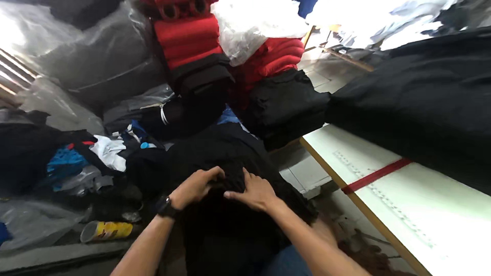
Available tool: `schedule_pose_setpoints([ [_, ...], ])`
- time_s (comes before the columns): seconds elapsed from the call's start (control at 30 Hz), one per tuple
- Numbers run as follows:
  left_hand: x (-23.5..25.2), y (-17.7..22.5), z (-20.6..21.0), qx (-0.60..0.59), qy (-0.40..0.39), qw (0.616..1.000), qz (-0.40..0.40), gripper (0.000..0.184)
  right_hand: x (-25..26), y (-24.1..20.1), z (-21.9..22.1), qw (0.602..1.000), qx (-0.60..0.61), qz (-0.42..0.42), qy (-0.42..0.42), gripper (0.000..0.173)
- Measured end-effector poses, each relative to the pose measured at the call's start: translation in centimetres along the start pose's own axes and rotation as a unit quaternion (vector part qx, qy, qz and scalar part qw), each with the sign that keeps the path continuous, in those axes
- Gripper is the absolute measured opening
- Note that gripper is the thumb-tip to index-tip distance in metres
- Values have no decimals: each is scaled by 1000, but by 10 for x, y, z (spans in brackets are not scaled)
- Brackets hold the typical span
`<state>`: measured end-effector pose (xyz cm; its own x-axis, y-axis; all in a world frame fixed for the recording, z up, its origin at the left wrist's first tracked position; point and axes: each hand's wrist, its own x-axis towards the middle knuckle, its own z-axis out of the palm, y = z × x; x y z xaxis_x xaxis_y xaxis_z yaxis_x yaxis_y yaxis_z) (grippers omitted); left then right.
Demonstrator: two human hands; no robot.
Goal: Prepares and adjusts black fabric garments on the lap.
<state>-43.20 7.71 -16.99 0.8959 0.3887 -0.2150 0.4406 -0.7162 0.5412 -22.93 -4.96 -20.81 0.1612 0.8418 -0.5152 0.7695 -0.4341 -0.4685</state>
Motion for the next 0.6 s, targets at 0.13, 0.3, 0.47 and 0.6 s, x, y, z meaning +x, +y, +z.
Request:
schedule_pose_setpoints([
  [0.13,57,-46,22,-29,15,999,-27,43,10,-2,15,997,-28,57,41,117],
  [0.3,74,-38,8,147,-24,982,-118,121,36,4,5,998,-22,56,-20,98],
  [0.47,130,-75,36,108,-204,965,-123,142,39,11,9,999,-22,21,9,92],
  [0.6,104,-68,38,62,-160,978,-120,132,34,20,16,1000,-15,-18,16,97],
])
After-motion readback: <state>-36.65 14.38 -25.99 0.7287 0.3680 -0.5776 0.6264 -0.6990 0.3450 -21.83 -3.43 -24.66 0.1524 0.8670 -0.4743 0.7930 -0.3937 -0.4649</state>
